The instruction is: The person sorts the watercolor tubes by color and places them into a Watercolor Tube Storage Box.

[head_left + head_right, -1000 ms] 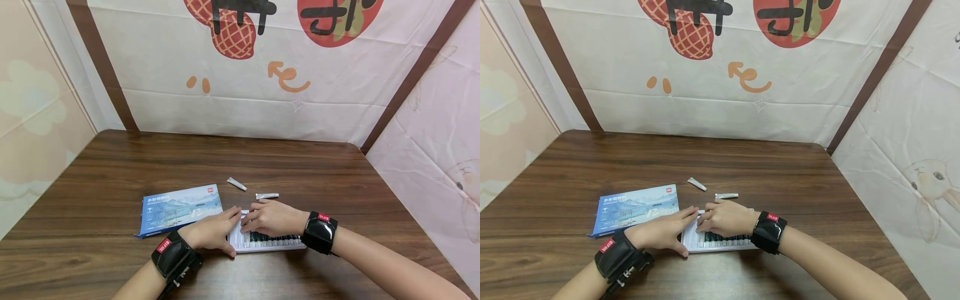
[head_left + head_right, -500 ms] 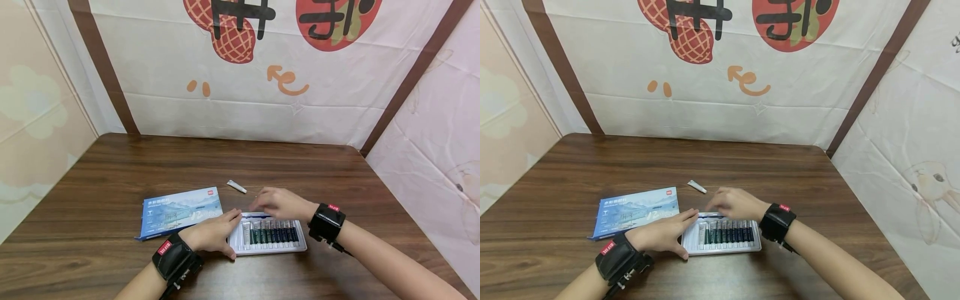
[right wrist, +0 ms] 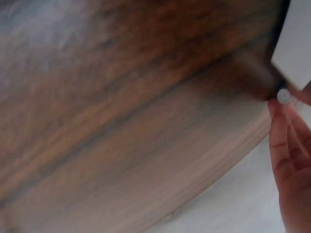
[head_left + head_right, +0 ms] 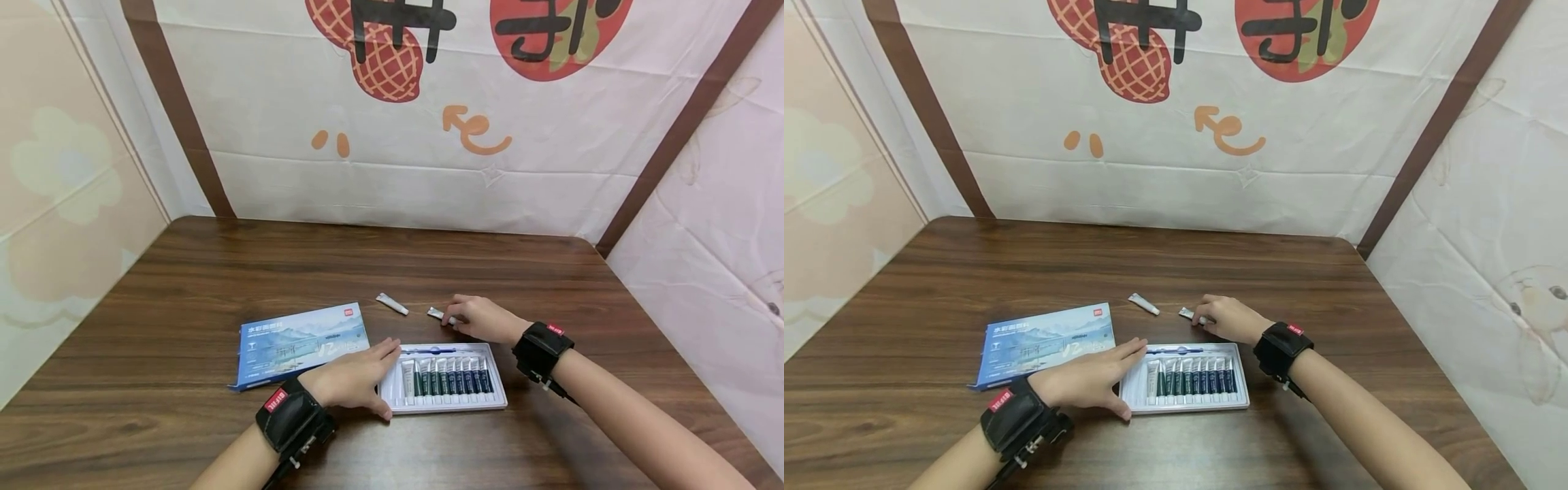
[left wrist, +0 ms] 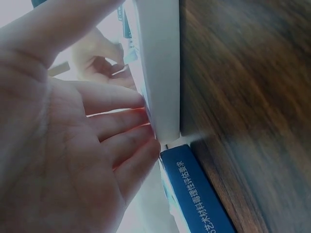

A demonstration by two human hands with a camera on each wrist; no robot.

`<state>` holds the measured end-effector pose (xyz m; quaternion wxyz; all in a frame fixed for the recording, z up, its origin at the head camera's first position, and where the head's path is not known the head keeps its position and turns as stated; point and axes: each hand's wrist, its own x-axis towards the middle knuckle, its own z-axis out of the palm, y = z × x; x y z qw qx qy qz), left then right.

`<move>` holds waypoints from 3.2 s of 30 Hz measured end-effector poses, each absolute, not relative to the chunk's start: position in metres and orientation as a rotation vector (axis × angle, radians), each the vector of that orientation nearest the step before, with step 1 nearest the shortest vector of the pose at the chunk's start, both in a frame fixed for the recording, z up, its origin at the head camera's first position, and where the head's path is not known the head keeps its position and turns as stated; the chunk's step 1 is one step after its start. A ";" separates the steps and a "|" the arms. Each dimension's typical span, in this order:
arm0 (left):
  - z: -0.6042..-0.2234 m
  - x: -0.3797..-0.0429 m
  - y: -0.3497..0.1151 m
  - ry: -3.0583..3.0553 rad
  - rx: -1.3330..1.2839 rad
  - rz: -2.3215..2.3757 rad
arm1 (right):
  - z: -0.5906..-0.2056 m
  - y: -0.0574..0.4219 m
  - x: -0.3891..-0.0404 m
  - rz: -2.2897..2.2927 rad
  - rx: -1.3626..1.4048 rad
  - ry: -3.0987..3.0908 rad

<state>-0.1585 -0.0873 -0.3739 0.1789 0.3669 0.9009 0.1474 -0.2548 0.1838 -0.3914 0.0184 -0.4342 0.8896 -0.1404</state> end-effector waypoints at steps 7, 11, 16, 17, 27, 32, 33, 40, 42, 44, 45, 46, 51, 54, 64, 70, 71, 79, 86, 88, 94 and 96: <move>-0.376 -0.161 -0.087 2.569 1.097 0.412 | -0.387 0.181 -0.251 -0.588 -1.215 2.795; -0.376 -0.160 -0.086 2.576 1.104 0.412 | -0.382 0.179 -0.242 -0.639 -1.187 2.860; -0.375 -0.159 -0.086 2.576 1.098 0.415 | -0.373 0.173 -0.228 -0.678 -1.205 2.932; -0.375 -0.159 -0.086 2.574 1.095 0.417 | -0.371 0.172 -0.226 -0.711 -1.207 2.929; -0.376 -0.158 -0.086 2.605 1.101 0.401 | -0.360 0.147 -0.199 -1.084 -1.795 2.589; -0.375 -0.159 -0.085 2.645 1.073 0.349 | -0.356 0.135 -0.185 -0.808 -1.989 2.633; -0.375 -0.159 -0.085 2.650 1.064 0.333 | -0.355 0.134 -0.184 -0.717 -2.013 2.660; -0.378 -0.159 -0.088 2.668 1.075 0.327 | -0.354 0.126 -0.178 0.481 -2.403 2.597; -0.379 -0.159 -0.088 2.670 1.076 0.340 | -0.360 0.122 -0.175 0.636 -2.427 2.518; -0.380 -0.160 -0.089 2.667 1.068 0.353 | -0.367 0.119 -0.172 0.507 -2.343 2.502; -0.380 -0.160 -0.089 2.665 1.063 0.357 | -0.371 0.117 -0.171 0.422 -2.300 2.499; -0.380 -0.160 -0.088 2.663 1.058 0.357 | -0.374 0.116 -0.170 0.316 -2.251 2.501; -0.380 -0.161 -0.088 2.661 1.060 0.337 | -0.382 0.115 -0.176 0.077 -2.185 2.525; -0.380 -0.160 -0.087 2.666 1.056 0.336 | -0.380 0.116 -0.181 0.160 -2.266 2.527; -0.377 -0.160 -0.089 2.638 1.068 0.401 | -0.379 0.114 -0.183 0.031 -2.219 2.439; -0.377 -0.161 -0.090 2.637 1.102 0.398 | -0.379 0.113 -0.182 -0.144 -2.135 2.485; -0.377 -0.161 -0.090 2.635 1.099 0.397 | -0.378 0.114 -0.182 -0.150 -2.110 2.492; -0.376 -0.162 -0.088 2.626 1.054 0.356 | -0.367 0.125 -0.171 0.180 -2.072 2.457; -0.375 -0.161 -0.090 2.630 1.048 0.347 | -0.363 0.119 -0.163 0.348 -2.041 2.473; -0.375 -0.161 -0.090 2.633 1.061 0.356 | -0.363 0.117 -0.164 0.364 -2.030 2.471; -0.374 -0.161 -0.090 2.627 1.064 0.380 | -0.365 0.114 -0.169 0.298 -1.939 2.458; -0.374 -0.161 -0.088 2.629 1.053 0.368 | -0.366 0.115 -0.170 0.284 -1.914 2.457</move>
